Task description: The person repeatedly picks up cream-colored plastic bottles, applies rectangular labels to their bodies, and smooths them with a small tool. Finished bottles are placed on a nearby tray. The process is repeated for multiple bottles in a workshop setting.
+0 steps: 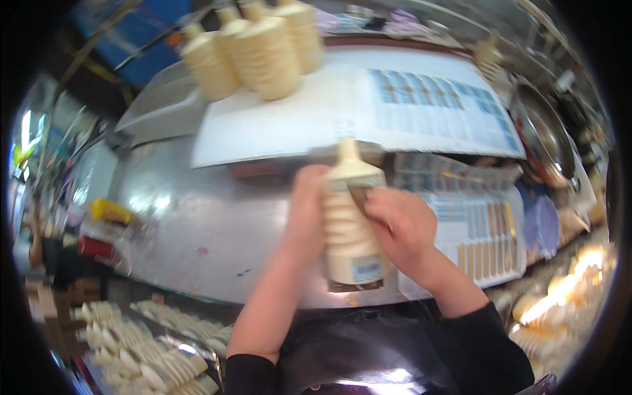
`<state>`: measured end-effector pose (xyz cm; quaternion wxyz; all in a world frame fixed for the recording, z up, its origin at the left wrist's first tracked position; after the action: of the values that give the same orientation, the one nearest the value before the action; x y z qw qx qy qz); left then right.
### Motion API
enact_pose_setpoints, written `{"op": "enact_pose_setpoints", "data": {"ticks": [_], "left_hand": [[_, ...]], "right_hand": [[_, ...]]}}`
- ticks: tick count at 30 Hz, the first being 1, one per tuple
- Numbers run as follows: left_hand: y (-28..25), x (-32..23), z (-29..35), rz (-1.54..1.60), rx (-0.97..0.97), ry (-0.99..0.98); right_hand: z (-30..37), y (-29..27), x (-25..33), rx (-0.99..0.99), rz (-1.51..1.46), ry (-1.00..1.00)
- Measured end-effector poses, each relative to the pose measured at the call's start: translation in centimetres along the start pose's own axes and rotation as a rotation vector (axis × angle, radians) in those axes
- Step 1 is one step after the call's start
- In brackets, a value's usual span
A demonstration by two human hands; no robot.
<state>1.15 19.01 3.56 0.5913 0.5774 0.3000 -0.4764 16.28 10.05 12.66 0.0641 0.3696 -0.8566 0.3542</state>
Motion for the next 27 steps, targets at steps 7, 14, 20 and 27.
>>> {"op": "enact_pose_setpoints", "data": {"ticks": [7, 14, 20, 27], "left_hand": [[2.5, -5.2, 0.5, -0.244, 0.248, -0.083], [0.7, -9.7, 9.1, -0.613, -0.011, 0.429], [-2.5, -15.5, 24.2, -0.899, -0.392, 0.905], [-8.5, -18.1, 44.4, -0.877, -0.990, 0.718]], "right_hand": [[-0.6, 0.0, 8.6, 0.176, -0.023, -0.411], [-0.5, -4.5, 3.5, 0.031, -0.671, 0.069], [-3.0, -1.8, 0.1, -0.035, -1.013, 0.308], [-7.3, 5.9, 1.7, 0.126, -1.281, 0.397]]}}
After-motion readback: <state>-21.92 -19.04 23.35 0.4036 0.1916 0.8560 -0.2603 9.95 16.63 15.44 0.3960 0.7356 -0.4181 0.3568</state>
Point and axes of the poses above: each hand's wrist, its own z-axis away from the middle knuckle, its own y-axis out of the palm, x = y × z, the point moved 7 cm from there along -z, towards the middle knuckle, and after that the axes turned 3 degrees about -z, right-handed, at the moved point
